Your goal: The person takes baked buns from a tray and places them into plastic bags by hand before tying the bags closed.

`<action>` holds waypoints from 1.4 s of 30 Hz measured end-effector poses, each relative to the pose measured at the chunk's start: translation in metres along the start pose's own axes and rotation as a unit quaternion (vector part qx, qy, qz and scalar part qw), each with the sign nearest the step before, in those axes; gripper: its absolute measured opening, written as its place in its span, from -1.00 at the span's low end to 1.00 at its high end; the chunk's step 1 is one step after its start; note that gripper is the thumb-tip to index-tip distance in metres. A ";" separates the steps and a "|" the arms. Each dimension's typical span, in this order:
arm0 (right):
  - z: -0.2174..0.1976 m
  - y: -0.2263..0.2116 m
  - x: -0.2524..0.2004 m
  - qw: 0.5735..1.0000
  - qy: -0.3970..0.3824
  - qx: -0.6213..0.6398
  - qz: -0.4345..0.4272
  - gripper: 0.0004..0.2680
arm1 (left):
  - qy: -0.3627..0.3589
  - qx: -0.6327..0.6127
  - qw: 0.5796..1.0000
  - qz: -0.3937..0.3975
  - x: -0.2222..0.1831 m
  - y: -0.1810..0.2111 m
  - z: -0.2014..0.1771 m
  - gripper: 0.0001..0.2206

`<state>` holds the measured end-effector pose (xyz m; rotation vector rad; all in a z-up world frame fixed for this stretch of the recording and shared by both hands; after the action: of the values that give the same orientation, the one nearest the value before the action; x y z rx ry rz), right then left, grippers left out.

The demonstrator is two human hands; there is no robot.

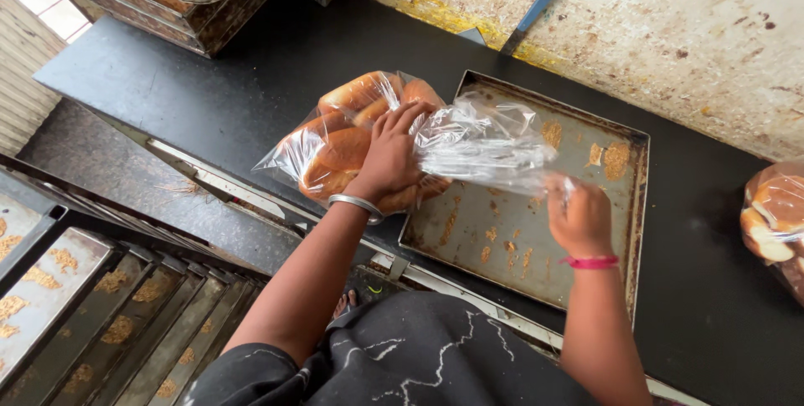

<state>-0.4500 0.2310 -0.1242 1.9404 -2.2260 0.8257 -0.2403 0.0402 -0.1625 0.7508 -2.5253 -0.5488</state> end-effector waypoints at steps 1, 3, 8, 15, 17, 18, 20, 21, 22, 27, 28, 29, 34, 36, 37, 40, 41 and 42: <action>-0.003 0.006 -0.009 1.000 0.000 -0.001 0.003 -0.81 | -0.002 -0.001 1.000 0.002 0.002 0.003 -0.004 -0.43; -0.003 0.029 -0.026 0.990 -0.040 0.110 0.071 -0.80 | -0.027 -0.006 1.000 0.002 0.006 0.007 -0.008 -0.30; -0.016 0.038 -0.060 0.982 -0.021 0.172 0.070 -0.74 | 0.006 0.024 1.000 0.011 0.006 0.018 -0.003 -0.37; 0.164 0.054 -0.073 0.903 -0.375 0.120 0.172 -0.81 | -0.013 0.063 0.995 -0.076 0.016 0.020 -0.003 -0.70; 0.219 -0.002 -0.083 0.888 -0.457 0.035 0.027 -0.76 | -0.038 0.087 0.988 -0.121 0.022 0.025 0.004 -0.70; 0.238 -0.026 -0.082 0.882 -0.468 0.055 -0.007 -0.76 | -0.066 0.110 0.978 -0.166 0.025 0.021 0.013 -0.69; 0.280 -0.074 -0.067 0.861 -0.492 0.123 -0.034 -0.76 | -0.027 0.137 0.980 -0.142 0.029 0.031 0.024 -0.64; 0.297 -0.089 -0.053 0.848 -0.505 0.156 -0.032 -0.77 | 0.013 0.160 0.981 -0.113 0.030 0.036 0.027 -0.57; 0.314 -0.105 -0.041 0.831 -0.522 0.190 -0.025 -0.77 | 0.013 0.161 0.980 -0.118 0.029 0.032 0.034 -0.57; 0.346 -0.143 -0.007 0.781 -0.521 0.346 0.014 -0.77 | -0.206 0.100 0.959 -0.169 0.021 -0.008 0.050 -0.64; 0.348 -0.148 -0.005 0.771 -0.510 0.380 0.017 -0.77 | -0.201 0.102 0.958 -0.175 0.018 -0.009 0.045 -0.64; 0.349 -0.149 -0.002 0.770 -0.488 0.410 0.023 -0.77 | -0.177 0.086 0.967 -0.161 0.016 -0.004 0.041 -0.63; 0.367 -0.140 -0.024 0.773 -0.459 0.434 0.059 -0.77 | -0.161 0.071 0.972 -0.157 0.009 0.001 0.048 -0.60; 0.365 -0.128 -0.051 0.772 -0.496 0.389 0.078 -0.77 | -0.108 0.051 0.983 -0.137 0.014 0.003 0.043 -0.57; 0.359 -0.125 -0.057 0.767 -0.512 0.378 0.084 -0.77 | -0.105 0.052 0.983 -0.138 0.011 0.001 0.044 -0.57; 0.318 -0.132 -0.049 0.724 -0.529 0.430 0.106 -0.77 | -0.044 0.057 0.994 -0.085 -0.003 0.000 0.033 -0.61; 0.299 -0.137 -0.043 0.703 -0.532 0.458 0.115 -0.77 | -0.014 0.037 0.998 -0.053 -0.008 0.001 0.028 -0.58; 0.277 -0.144 -0.041 0.677 -0.548 0.479 0.111 -0.77 | 0.016 0.017 0.999 -0.022 -0.012 0.004 0.023 -0.55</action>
<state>-0.2275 0.1387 -0.3271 3.4016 -3.0051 1.2408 -0.2455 0.0561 -0.1830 0.8219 -2.4991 -0.5049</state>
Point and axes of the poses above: each hand's wrist, its own x-axis towards the middle knuckle, its own z-axis out of the palm, y = z × x, the point moved 9 cm from there along x, towards the middle knuckle, and after that the axes turned 7 degrees about -y, right-handed, at the moved point
